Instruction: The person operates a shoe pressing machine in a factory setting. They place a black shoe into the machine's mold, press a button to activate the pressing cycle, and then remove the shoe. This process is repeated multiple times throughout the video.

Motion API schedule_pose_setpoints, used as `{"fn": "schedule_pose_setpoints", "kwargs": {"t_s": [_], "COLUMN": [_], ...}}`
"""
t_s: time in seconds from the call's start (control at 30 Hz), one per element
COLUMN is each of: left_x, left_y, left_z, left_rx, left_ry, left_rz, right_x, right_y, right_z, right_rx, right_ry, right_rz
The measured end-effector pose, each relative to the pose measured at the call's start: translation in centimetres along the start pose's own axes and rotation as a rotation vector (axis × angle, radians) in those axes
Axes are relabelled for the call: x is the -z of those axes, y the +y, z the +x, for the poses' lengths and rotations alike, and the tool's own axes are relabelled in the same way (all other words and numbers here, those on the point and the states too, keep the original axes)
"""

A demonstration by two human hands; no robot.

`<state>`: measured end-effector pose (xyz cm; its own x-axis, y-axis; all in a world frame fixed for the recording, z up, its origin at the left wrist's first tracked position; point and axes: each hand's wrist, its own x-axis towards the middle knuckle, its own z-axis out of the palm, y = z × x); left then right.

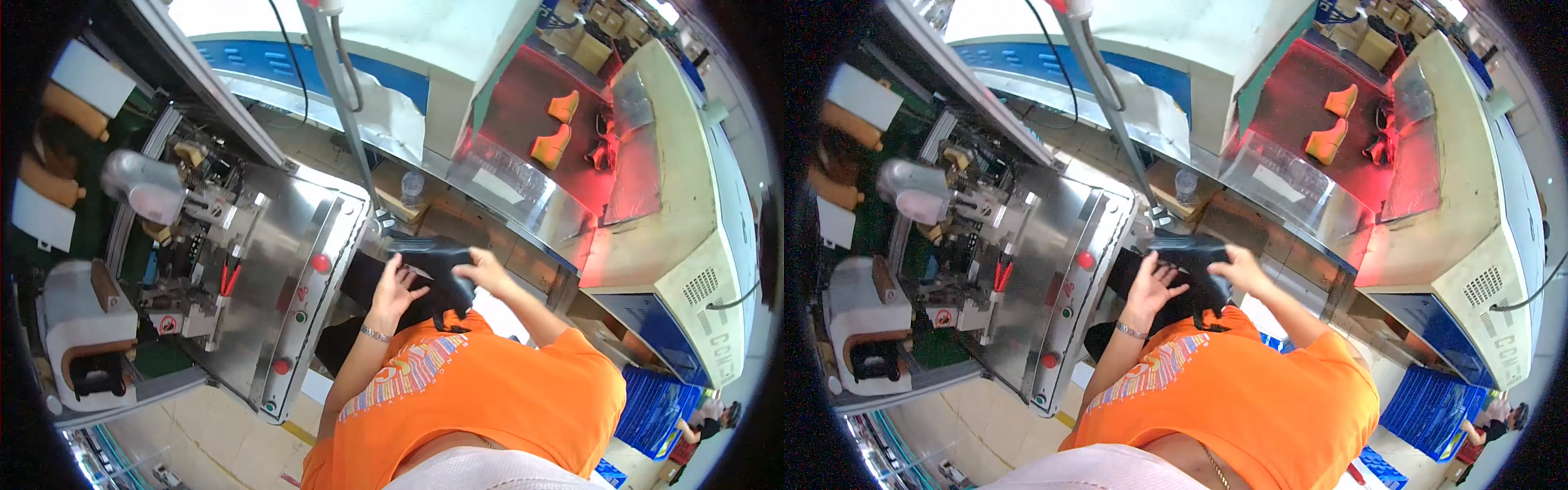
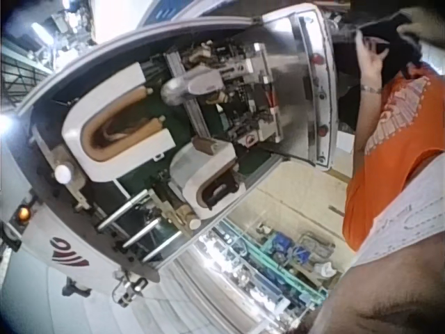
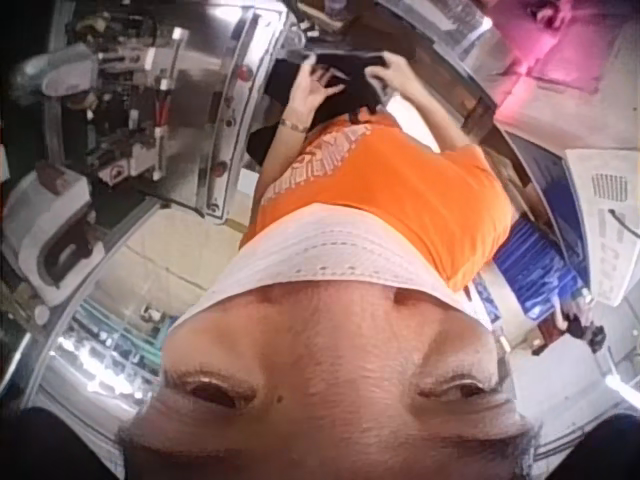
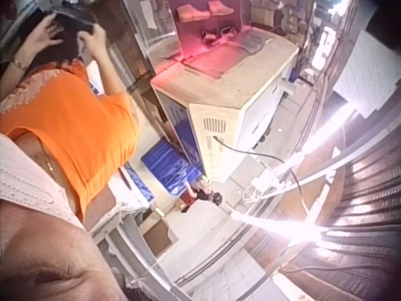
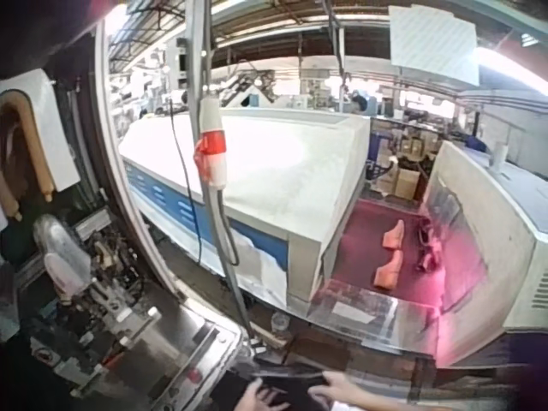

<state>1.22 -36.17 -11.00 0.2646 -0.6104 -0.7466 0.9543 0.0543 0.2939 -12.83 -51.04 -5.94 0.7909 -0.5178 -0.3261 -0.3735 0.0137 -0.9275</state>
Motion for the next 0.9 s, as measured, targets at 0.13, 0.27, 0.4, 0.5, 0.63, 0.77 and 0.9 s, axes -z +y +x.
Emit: {"fn": "schedule_pose_setpoints", "kwargs": {"t_s": [0.13,0.27,0.4,0.5,0.63,0.77,0.9], "left_x": [1.6,3.6,4.6,6.5,8.4,11.7,16.0], "left_y": [-0.9,0.2,1.7,2.1,2.1,0.5,-1.5], "left_z": [1.1,1.0,0.3,-0.9,-2.0,-2.9,-1.2], "left_rx": [0.076,-0.010,-0.081,-0.177,-0.251,-0.337,-0.359], "left_ry": [-0.115,-0.119,-0.056,-0.001,0.039,0.187,0.391], "left_rz": [0.027,0.037,-0.008,-0.054,-0.065,0.021,0.256], "right_x": [8.6,21.7,35.5,34.0,25.5,16.2,0.6], "right_y": [0.2,-0.7,-3.7,-5.7,-3.1,5.9,7.7], "right_z": [3.0,10.9,21.3,29.0,30.1,26.8,19.1], "right_rx": [-0.155,0.100,0.314,0.063,0.166,0.451,-0.070], "right_ry": [0.209,0.413,0.938,0.846,0.685,0.238,-0.009], "right_rz": [-0.139,-0.436,-0.577,-0.081,0.009,0.008,0.304]}}
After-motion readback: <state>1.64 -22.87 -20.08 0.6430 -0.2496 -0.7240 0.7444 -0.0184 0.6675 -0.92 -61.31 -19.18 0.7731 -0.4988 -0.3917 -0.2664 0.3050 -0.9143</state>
